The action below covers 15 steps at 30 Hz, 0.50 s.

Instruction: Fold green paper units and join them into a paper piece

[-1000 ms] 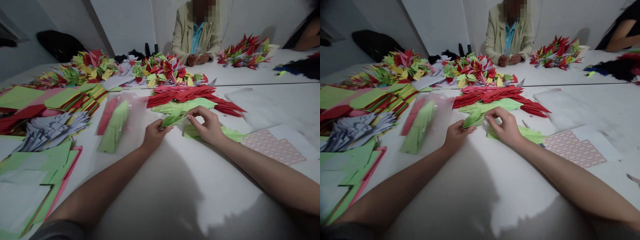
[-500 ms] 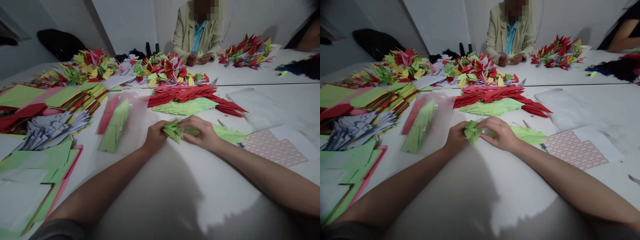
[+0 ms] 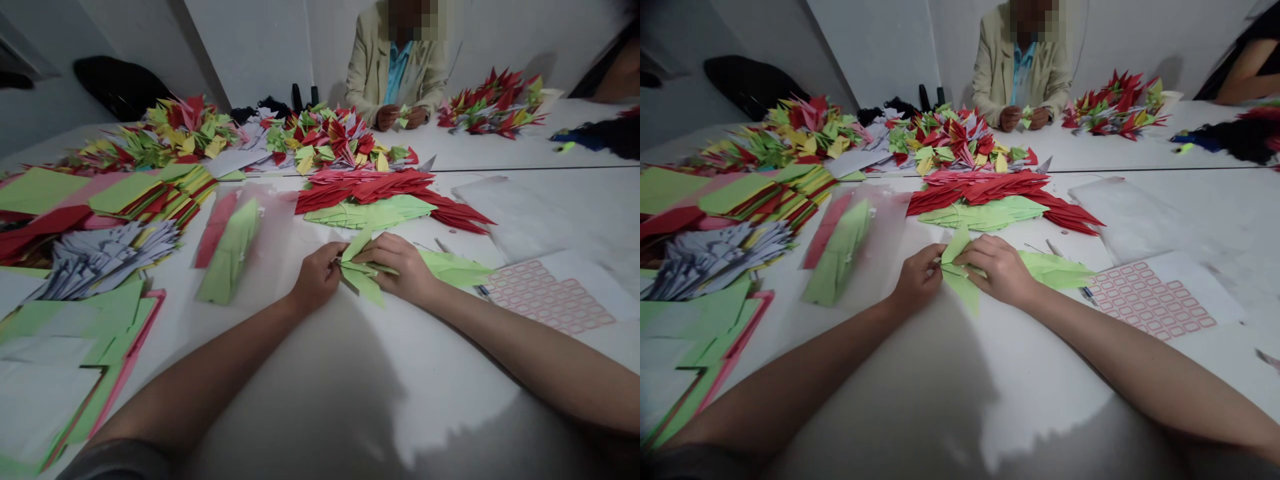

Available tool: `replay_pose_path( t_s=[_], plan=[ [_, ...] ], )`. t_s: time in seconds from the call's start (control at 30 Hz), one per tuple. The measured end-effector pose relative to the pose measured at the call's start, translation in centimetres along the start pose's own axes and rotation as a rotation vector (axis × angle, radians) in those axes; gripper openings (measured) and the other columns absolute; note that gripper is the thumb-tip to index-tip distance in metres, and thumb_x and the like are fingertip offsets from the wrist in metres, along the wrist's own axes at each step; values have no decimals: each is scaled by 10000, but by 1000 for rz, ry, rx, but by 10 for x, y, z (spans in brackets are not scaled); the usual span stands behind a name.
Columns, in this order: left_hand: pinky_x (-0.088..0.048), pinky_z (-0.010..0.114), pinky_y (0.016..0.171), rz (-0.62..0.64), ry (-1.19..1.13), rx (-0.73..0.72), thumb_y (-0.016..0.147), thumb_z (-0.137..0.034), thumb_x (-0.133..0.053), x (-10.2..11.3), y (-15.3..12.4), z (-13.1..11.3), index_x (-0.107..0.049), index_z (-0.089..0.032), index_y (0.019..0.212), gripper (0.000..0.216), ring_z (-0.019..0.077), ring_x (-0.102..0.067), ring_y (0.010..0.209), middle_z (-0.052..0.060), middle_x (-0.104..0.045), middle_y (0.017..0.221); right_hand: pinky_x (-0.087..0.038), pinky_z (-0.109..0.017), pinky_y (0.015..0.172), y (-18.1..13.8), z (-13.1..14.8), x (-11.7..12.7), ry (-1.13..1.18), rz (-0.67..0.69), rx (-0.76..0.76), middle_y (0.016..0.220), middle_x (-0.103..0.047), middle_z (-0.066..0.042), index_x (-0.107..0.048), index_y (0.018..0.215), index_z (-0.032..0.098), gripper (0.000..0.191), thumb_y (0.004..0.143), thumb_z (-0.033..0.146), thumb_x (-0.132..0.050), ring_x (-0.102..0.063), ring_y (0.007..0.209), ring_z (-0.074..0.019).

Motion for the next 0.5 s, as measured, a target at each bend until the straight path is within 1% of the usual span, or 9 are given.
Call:
replay_pose_path(
  t_s=[0.07, 0.13, 0.17, 0.27, 0.33, 0.4, 0.5],
  plan=[
    [-494, 258, 745, -92, 7, 9, 725, -33, -406, 10, -1, 0, -561, -209, 1176, 509, 159, -595, 949, 48, -625, 1118, -489, -353, 783, -1, -5, 3, 23, -42, -33, 923, -690, -52, -667, 980, 218, 152, 857, 204, -581, -596, 861, -191],
    [-499, 285, 768, -176, 4, -33, 761, -84, -436, 21, -2, -8, -535, -215, 1210, 479, 182, -567, 1020, 65, -590, 1154, -497, -346, 778, -1, -10, 4, 51, -73, -82, 914, -688, -54, -673, 967, 216, 134, 857, 214, -596, -603, 855, -186],
    [-500, 308, 801, -196, 11, -73, 789, -123, -459, 24, -2, -14, -539, -216, 1207, 435, 194, -550, 1054, 73, -576, 1165, -501, -342, 773, -2, -13, 4, 62, -83, -105, 911, -687, -57, -675, 959, 214, 125, 859, 224, -600, -607, 852, -184],
    [-469, 382, 937, -163, 74, -193, 850, -229, -529, 21, -3, -32, -593, -217, 1130, 287, 212, -528, 1107, 88, -561, 1159, -506, -338, 753, -2, -15, 5, 77, -117, -132, 887, -682, -64, -676, 921, 201, 103, 863, 244, -604, -614, 831, -182],
    [-452, 396, 975, -138, 114, -214, 849, -239, -566, 16, -3, -35, -619, -206, 1067, 227, 208, -539, 1093, 90, -563, 1133, -504, -337, 741, -2, -15, 4, 75, -125, -126, 869, -678, -64, -677, 906, 194, 99, 864, 241, -600, -615, 817, -181],
    [-467, 379, 956, -129, 125, -184, 832, -207, -585, 13, -2, -31, -622, -197, 1041, 213, 200, -551, 1071, 87, -565, 1113, -502, -334, 736, -1, -14, 4, 77, -125, -121, 868, -680, -64, -681, 909, 190, 105, 866, 236, -597, -617, 814, -178],
    [-506, 316, 861, -120, 113, -107, 803, -154, -590, 10, 0, -20, -621, -192, 993, 197, 179, -575, 1004, 63, -596, 1040, -499, -327, 742, -1, -14, 4, 85, -115, -119, 887, -687, -67, -688, 941, 191, 125, 870, 231, -593, -621, 820, -172]
  ],
)
Point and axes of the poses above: each hand's wrist, its own y-axis towards the middle knuckle, its own x-axis out of the back of the hand, z = x × y, the point moved 10 cm from there along y, towards the middle knuckle
